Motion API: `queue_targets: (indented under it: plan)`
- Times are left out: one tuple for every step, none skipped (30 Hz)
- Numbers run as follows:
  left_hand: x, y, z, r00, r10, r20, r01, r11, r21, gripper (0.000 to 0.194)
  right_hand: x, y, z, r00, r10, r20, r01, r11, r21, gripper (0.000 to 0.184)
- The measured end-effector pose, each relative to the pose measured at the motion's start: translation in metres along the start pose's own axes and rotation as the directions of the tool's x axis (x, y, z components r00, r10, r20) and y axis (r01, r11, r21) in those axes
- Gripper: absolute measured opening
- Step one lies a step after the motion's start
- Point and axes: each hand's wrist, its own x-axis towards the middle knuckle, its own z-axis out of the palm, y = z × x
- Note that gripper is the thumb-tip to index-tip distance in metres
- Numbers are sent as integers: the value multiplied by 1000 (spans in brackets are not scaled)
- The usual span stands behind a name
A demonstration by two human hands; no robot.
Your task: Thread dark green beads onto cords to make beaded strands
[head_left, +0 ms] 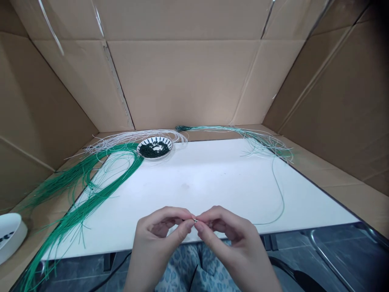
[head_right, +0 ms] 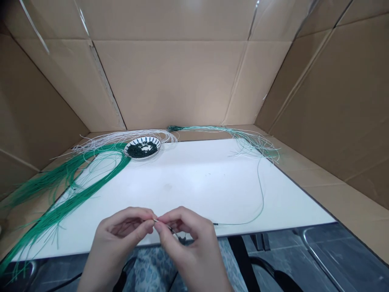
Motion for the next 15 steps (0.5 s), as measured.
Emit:
queue_targets:
  plan:
    - [0, 0, -1, 1000, -17, 9, 17, 1000, -16, 13, -1, 0, 1, 1000, 2, -12, -2, 999, 49, 9]
    - [1, -1, -3, 999, -34, 27, 35, 999, -30, 13, -2, -1, 2, 1000, 4, -19, -2, 996, 92, 10]
    - [2, -3, -5, 998, -47, 51, 49, 998, -35, 12, -2, -1, 2, 1000, 1, -21, 2, 992, 126, 10]
    - [3, -5, -7, 996, -53, 76, 56, 998, -31, 12, -3, -1, 2, 1000, -5, -20, 8, 989, 145, 10]
    - [5, -7, -9, 994, -53, 95, 56, 998, -20, 11, -4, 0, 2, 1000, -15, -21, 18, 989, 146, 10]
    - [6, -8, -11, 993, -52, 111, 53, 999, -10, 10, -4, 0, 2, 999, -27, -24, 30, 991, 133, 11]
    - [6, -10, -12, 991, -50, 121, 52, 999, -9, 10, -5, 1, 2, 999, -46, -27, 49, 992, 113, 12]
    - [6, -11, -11, 991, -50, 120, 54, 998, -25, 10, -5, 1, 3, 997, -74, -28, 76, 993, 89, 13]
    - [5, -11, -10, 993, -55, 105, 61, 997, -57, 10, -5, 2, 3, 994, -108, -26, 110, 992, 64, 14]
    - [4, -10, -8, 994, -65, 84, 73, 993, -94, 11, -5, 2, 3, 989, -148, -23, 148, 988, 39, 14]
    - [2, -8, -5, 995, -79, 57, 85, 988, -129, 12, -5, 3, 4, 982, -189, -21, 189, 982, 16, 15]
    - [0, -6, -2, 995, -94, 26, 97, 984, -153, 14, -5, 3, 5, 974, -224, -21, 224, 975, -3, 15]
    - [-2, -4, 1, 994, -109, -6, 106, 981, -163, 15, -5, 3, 6, 968, -251, -26, 251, 968, -17, 16]
    - [-4, -2, 4, 992, -122, -27, 116, 980, -163, 16, -6, 3, 7, 962, -271, -34, 270, 962, -26, 16]
    - [-6, 0, 6, 991, -133, -35, 125, 979, -161, 16, -6, 3, 8, 957, -286, -41, 285, 958, -31, 16]
